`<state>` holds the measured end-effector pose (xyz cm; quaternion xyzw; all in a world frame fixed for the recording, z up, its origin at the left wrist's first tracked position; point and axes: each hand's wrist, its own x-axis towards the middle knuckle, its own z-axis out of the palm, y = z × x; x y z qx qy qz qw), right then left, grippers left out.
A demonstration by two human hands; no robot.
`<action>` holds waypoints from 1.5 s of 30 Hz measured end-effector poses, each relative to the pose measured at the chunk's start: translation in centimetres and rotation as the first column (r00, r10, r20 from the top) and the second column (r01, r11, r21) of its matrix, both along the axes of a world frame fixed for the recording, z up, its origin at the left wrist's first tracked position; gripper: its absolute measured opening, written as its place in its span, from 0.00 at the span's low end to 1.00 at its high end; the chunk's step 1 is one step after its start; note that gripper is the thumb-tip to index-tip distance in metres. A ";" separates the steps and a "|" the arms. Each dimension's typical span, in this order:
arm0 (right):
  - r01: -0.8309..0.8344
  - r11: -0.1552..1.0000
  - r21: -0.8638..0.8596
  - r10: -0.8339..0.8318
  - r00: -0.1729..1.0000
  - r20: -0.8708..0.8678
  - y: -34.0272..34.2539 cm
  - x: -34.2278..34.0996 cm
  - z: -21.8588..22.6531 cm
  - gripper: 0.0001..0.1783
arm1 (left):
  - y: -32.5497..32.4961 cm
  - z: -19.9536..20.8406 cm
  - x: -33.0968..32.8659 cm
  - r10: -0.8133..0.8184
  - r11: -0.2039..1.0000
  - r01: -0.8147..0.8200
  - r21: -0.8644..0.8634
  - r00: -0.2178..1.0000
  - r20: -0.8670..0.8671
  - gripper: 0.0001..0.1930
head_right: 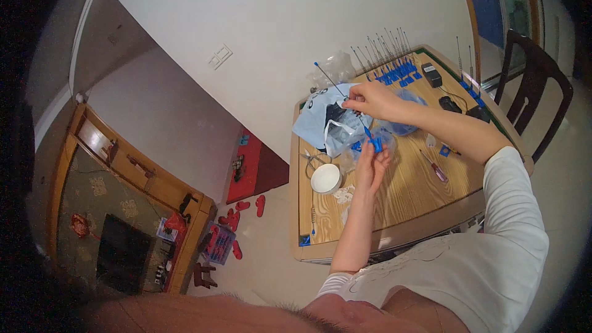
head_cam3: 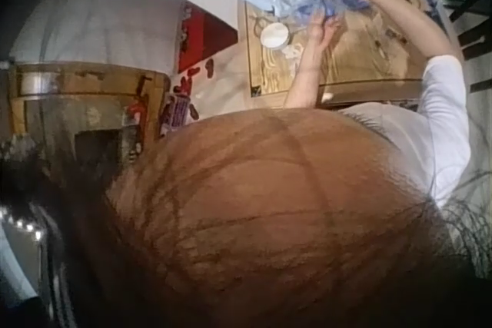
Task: The person assembles small electrical components by hand, combining electrical wires, springs, and plastic component housing.
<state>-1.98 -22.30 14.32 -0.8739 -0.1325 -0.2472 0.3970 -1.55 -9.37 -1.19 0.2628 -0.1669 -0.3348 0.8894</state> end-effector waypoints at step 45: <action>-0.027 0.999 -0.042 0.026 0.999 -0.022 0.1 0.7 -0.6 0.14 | 1.1 1.0 -0.5 -0.012 0.994 0.002 0.111 0.996 0.090 0.10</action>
